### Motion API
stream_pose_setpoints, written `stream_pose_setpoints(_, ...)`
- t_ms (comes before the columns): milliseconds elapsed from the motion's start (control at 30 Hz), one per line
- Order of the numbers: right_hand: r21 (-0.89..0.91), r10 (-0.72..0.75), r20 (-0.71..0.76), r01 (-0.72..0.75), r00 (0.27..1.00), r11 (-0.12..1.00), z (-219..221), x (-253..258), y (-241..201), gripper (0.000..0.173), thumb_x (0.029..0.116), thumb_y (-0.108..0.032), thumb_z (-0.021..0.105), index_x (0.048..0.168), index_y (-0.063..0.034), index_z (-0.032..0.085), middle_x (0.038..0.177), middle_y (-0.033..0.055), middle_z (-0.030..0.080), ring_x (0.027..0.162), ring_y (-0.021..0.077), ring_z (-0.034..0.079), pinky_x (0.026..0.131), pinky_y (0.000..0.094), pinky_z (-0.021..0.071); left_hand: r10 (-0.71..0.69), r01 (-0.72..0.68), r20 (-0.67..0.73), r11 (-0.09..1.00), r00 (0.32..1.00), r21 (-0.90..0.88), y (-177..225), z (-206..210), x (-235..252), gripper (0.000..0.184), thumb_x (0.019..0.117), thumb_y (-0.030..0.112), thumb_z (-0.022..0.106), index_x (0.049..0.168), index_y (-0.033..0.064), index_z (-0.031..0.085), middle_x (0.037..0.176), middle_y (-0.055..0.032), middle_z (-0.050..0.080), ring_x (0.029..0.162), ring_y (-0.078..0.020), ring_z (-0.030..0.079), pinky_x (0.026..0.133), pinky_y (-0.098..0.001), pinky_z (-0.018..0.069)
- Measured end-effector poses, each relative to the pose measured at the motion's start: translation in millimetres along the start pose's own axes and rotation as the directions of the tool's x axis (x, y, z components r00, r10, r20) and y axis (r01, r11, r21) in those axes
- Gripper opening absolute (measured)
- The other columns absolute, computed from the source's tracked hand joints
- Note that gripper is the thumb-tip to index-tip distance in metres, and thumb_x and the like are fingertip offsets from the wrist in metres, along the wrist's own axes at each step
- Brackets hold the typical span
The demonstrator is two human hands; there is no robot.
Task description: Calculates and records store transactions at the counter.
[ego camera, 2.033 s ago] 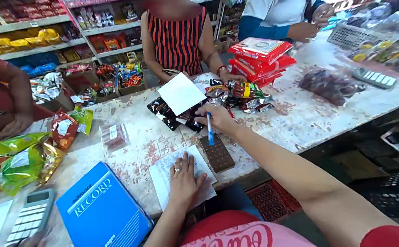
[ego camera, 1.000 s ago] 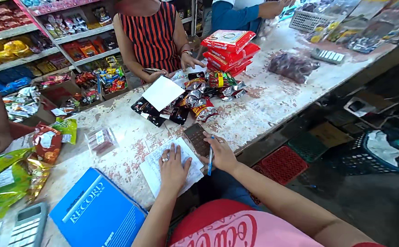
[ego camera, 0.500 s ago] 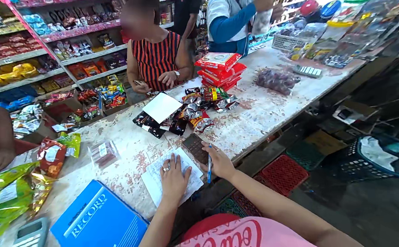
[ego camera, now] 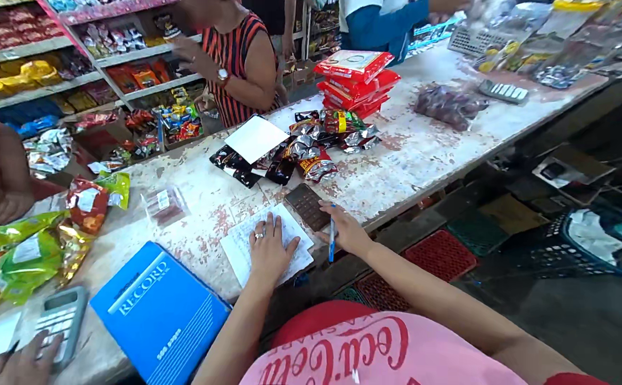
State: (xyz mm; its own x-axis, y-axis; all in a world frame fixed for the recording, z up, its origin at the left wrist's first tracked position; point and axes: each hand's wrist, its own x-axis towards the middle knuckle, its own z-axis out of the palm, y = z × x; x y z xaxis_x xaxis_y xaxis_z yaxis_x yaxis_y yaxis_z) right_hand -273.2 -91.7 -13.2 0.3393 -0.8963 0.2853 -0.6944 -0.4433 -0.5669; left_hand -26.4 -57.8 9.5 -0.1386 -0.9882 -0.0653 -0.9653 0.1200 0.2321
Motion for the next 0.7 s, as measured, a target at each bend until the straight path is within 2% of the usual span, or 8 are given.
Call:
stream_pose_setpoints(133, -0.006, -0.094, -0.054, 0.093, 0.994, 0.996, -7.9, -21.5, 17.2, 0.056, 0.0962, -0.038, 0.067, 0.133, 0.0032, 0.06, 0.142, 0.0209, 0.06, 0.13, 0.0353, 0.06, 0.105, 0.0516, 0.0506, -0.016, 0.016, 0.029, 1.0, 0.999, 0.012, 4.0, -1.7, -5.7, 0.085, 0.0979, 0.073, 0.03, 0.161, 0.0157, 0.033, 0.169, -0.0071, 0.026, 0.153, -0.0363, 0.027, 0.118, -0.0596, 0.0242)
stream_pose_setpoints(267, -0.005, -0.168, -0.052, 0.168, 0.984, 0.986, -12.9, -24.1, 25.8, 0.05, 0.0972, -0.035, 0.066, 0.13, 0.0021, 0.062, 0.14, 0.0198, 0.062, 0.128, 0.0361, 0.061, 0.106, 0.0518, 0.0503, -0.012, 0.011, 0.045, 1.0, 0.999, 0.028, 7.7, -5.5, -5.8, 0.081, 0.1, 0.069, 0.032, 0.16, 0.015, 0.036, 0.167, -0.0065, 0.03, 0.152, -0.038, 0.028, 0.116, -0.0613, 0.0261)
stream_pose_setpoints(367, -0.029, -0.145, 0.001, 0.145, 0.989, 0.989, -19.7, -20.4, 23.8, 0.046, 0.0994, -0.034, 0.061, 0.13, 0.0001, 0.063, 0.138, 0.0173, 0.064, 0.128, 0.0379, 0.061, 0.105, 0.0545, 0.05, -0.014, 0.013, 0.036, 1.0, 0.999, 0.027, 9.6, -2.8, -7.6, 0.082, 0.0988, 0.07, 0.033, 0.159, 0.0141, 0.037, 0.167, -0.0068, 0.032, 0.152, -0.0385, 0.029, 0.114, -0.0616, 0.0294)
stream_pose_setpoints(500, -0.025, -0.104, 0.098, 0.107, 0.99, 0.994, -36.5, -5.3, 17.7, 0.043, 0.1006, -0.032, 0.058, 0.131, -0.0016, 0.065, 0.127, 0.0166, 0.07, 0.121, 0.0426, 0.063, 0.096, 0.0577, 0.0529, -0.071, 0.07, 0.084, 0.997, 0.994, 0.018, 14.5, -5.7, -9.9, 0.087, 0.0975, 0.074, 0.03, 0.161, 0.0157, 0.032, 0.169, -0.0046, 0.026, 0.155, -0.0363, 0.022, 0.118, -0.0599, 0.0241)
stream_pose_setpoints(600, 0.026, -0.103, 0.124, 0.101, 0.987, 0.995, -46.8, 10.1, 14.0, 0.038, 0.1, -0.03, 0.059, 0.123, -0.0017, 0.068, 0.118, 0.0163, 0.073, 0.118, 0.0413, 0.064, 0.1, 0.055, 0.0509, -0.068, 0.068, 0.038, 0.998, 0.997, 0.01, 15.2, -1.2, -8.4, 0.086, 0.098, 0.074, 0.028, 0.16, 0.0145, 0.034, 0.168, -0.0056, 0.029, 0.154, -0.0368, 0.024, 0.119, -0.0601, 0.0238)
stream_pose_setpoints(700, 0.18, -0.195, 0.118, 0.172, 0.974, 0.969, -41.7, 22.0, 10.7, 0.035, 0.1024, -0.028, 0.053, 0.123, -0.005, 0.069, 0.122, 0.0117, 0.073, 0.124, 0.0357, 0.062, 0.106, 0.0525, 0.0482, -0.071, 0.07, 0.047, 0.998, 0.996, 0.004, 10.0, -0.2, -3.4, 0.084, 0.0989, 0.073, 0.027, 0.16, 0.0154, 0.034, 0.169, -0.0036, 0.027, 0.155, -0.0344, 0.022, 0.12, -0.0593, 0.0207)
